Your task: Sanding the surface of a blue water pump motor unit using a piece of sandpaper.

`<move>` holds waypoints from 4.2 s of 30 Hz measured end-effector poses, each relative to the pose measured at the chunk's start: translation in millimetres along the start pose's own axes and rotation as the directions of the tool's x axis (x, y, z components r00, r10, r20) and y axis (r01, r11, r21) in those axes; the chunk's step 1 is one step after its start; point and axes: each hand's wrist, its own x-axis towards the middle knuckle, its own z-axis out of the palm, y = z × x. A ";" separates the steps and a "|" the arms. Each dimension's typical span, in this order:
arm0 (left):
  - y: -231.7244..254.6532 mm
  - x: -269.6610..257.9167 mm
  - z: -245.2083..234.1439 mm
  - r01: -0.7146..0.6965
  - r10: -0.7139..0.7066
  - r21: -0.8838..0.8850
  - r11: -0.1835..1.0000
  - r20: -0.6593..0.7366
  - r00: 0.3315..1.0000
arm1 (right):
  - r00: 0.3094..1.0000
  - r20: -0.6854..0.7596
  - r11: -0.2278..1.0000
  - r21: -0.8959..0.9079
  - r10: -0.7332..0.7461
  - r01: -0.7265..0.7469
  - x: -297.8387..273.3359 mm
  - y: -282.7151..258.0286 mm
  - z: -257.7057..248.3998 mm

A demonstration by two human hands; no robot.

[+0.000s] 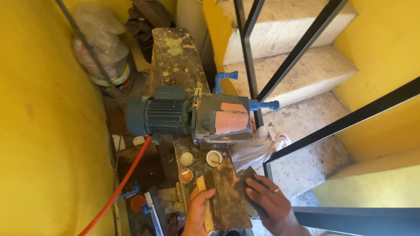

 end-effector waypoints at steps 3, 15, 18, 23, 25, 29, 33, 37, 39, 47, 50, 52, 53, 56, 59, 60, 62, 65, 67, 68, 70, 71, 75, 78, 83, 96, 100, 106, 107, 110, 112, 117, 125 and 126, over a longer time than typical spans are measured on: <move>20.8 -15.5 0.7 -0.016 0.013 -0.099 0.995 -0.032 0.999 | 0.964 0.098 0.665 0.707 0.247 -0.242 -64.9 65.4 36.5; 84.6 -21.0 -36.8 -0.309 0.314 0.058 0.949 -0.097 0.945 | 0.991 0.073 0.965 -0.247 0.109 -0.088 152.0 23.9 -19.9; 89.6 -9.2 -55.1 -0.329 0.334 0.103 0.939 -0.035 0.942 | 0.997 0.074 0.950 -0.312 0.026 -0.002 164.0 28.5 2.2; 86.5 3.4 -49.4 -0.300 0.301 0.063 0.952 -0.011 0.954 | 1.000 0.021 0.912 -0.410 -0.022 0.029 163.5 27.0 37.0; 86.8 5.7 -45.5 -0.291 0.292 0.056 0.955 -0.007 0.956 | 0.999 0.008 0.889 -0.457 -0.037 0.036 164.4 23.9 44.8; 83.4 6.9 -44.0 -0.223 0.230 0.073 0.972 -0.096 0.969 | 0.999 0.011 0.831 -0.554 -0.047 0.045 160.8 24.7 55.6; 76.9 23.5 -60.8 -0.235 0.235 0.052 0.971 0.015 0.972 | 1.000 0.014 0.813 -0.582 -0.014 0.019 152.5 38.0 70.0; 76.3 70.3 -116.5 -0.316 0.290 0.132 0.940 0.180 0.940 | 0.999 -0.018 0.800 -0.599 -0.046 0.026 144.2 40.5 73.8; 75.0 92.7 -146.7 -0.199 0.153 0.292 0.936 0.174 0.973 | 0.994 -0.015 0.832 -0.549 -0.105 0.079 138.8 36.0 70.9; 69.4 112.9 -167.5 -0.140 0.102 0.364 0.921 0.122 0.987 | 0.975 0.123 0.819 -0.528 -0.186 0.223 124.2 49.6 60.7; 66.3 115.2 -175.7 -0.141 0.112 0.352 0.925 0.101 0.989 | 0.949 0.206 0.778 -0.545 -0.238 0.313 124.9 59.0 57.5; 61.7 114.2 -180.1 -0.124 0.104 0.348 0.929 0.075 0.992 | 0.931 0.255 0.757 -0.544 -0.261 0.361 125.2 63.8 54.1; 59.1 111.7 -180.5 -0.141 0.129 0.348 0.927 0.056 0.990 | 0.915 0.294 0.743 -0.538 -0.278 0.399 124.7 65.8 52.6; 53.9 101.1 -169.2 -0.163 0.161 0.323 0.932 0.035 0.986 | 0.875 0.364 0.705 -0.525 -0.320 0.477 126.8 73.9 49.4; 48.5 90.2 -163.1 -0.144 0.152 0.309 0.940 -0.002 0.988 | 0.842 0.414 0.669 -0.520 -0.345 0.530 129.4 76.6 44.7; 46.7 87.5 -162.4 -0.122 0.139 0.318 0.940 -0.031 0.990 | 0.832 0.433 0.652 -0.526 -0.347 0.545 129.9 76.5 42.1; 44.1 83.3 -163.1 -0.119 0.141 0.309 0.944 -0.050 0.989 | 0.827 0.431 0.642 -0.529 -0.361 0.555 127.8 78.2 39.4; 37.4 81.7 -168.7 -0.143 0.163 0.294 0.945 -0.046 0.986 | 0.820 0.418 0.631 -0.527 -0.392 0.570 126.2 81.3 37.8; 31.1 80.6 -170.5 -0.165 0.180 0.288 0.943 -0.027 0.983 | 0.817 0.409 0.632 -0.520 -0.406 0.574 123.0 84.2 37.3; 28.8 79.7 -170.1 -0.181 0.194 0.299 0.937 -0.014 0.981 | 0.818 0.406 0.636 -0.516 -0.408 0.574 120.7 85.8 38.0; 24.1 82.5 -173.5 -0.199 0.209 0.308 0.930 0.000 0.978 | 0.817 0.404 0.638 -0.513 -0.412 0.575 115.9 92.0 41.6; 21.6 86.3 -177.2 -0.187 0.211 0.332 0.924 -0.037 0.977 | 0.815 0.410 0.622 -0.528 -0.410 0.578 113.5 96.6 44.4; 12.2 73.0 -161.7 -0.188 0.214 0.249 0.950 -0.083 0.973 | 0.812 0.433 0.578 -0.571 -0.391 0.583 101.3 106.9 49.9; 10.3 71.4 -157.1 -0.245 0.261 0.210 0.947 -0.051 0.964 | 0.811 0.426 0.539 -0.606 -0.402 0.585 95.1 119.4 52.9; 14.6 50.2 -127.4 -0.235 0.265 0.219 0.947 -0.119 0.957 | 0.801 0.426 0.483 -0.642 -0.421 0.596 93.0 126.2 33.9; 11.0 28.8 -107.7 -0.374 0.387 0.126 0.919 -0.100 0.917 | 0.874 0.157 0.673 -0.580 -0.460 0.458 140.3 95.5 -14.7; 18.5 30.2 -112.2 -0.344 0.368 0.152 0.927 -0.173 0.914 | 0.901 0.104 0.722 -0.563 -0.420 0.402 135.1 103.0 -0.7; 30.7 37.5 -103.9 -0.329 0.345 0.144 0.933 -0.106 0.933 | 0.986 -0.154 0.891 -0.454 -0.070 -0.007 102.7 86.3 21.1; 33.0 41.5 -105.8 -0.322 0.337 0.144 0.936 -0.093 0.937 | 0.985 -0.162 0.892 -0.452 -0.061 -0.020 103.0 79.3 23.5; 47.8 52.4 -108.3 -0.323 0.332 0.174 0.930 -0.024 0.943 | 0.982 -0.182 0.876 -0.480 -0.042 -0.052 111.3 60.2 24.6; 60.8 58.6 -108.0 -0.331 0.332 0.203 0.922 0.028 0.943 | 0.981 -0.191 0.860 -0.505 -0.032 -0.070 117.5 51.7 26.9; 99.1 53.9 -63.9 -0.302 0.310 0.181 0.936 -0.020 0.950 | 0.982 -0.187 0.834 -0.539 0.017 -0.117 131.3 45.0 36.5; 138.8 80.7 -41.9 -0.173 0.191 0.301 0.938 -0.034 0.981 | 0.983 -0.149 0.832 -0.528 0.111 -0.174 132.7 47.8 53.1; 141.3 83.7 -42.1 -0.174 0.188 0.307 0.936 -0.017 0.982 | 0.982 -0.144 0.839 -0.513 0.123 -0.180 130.4 46.7 55.1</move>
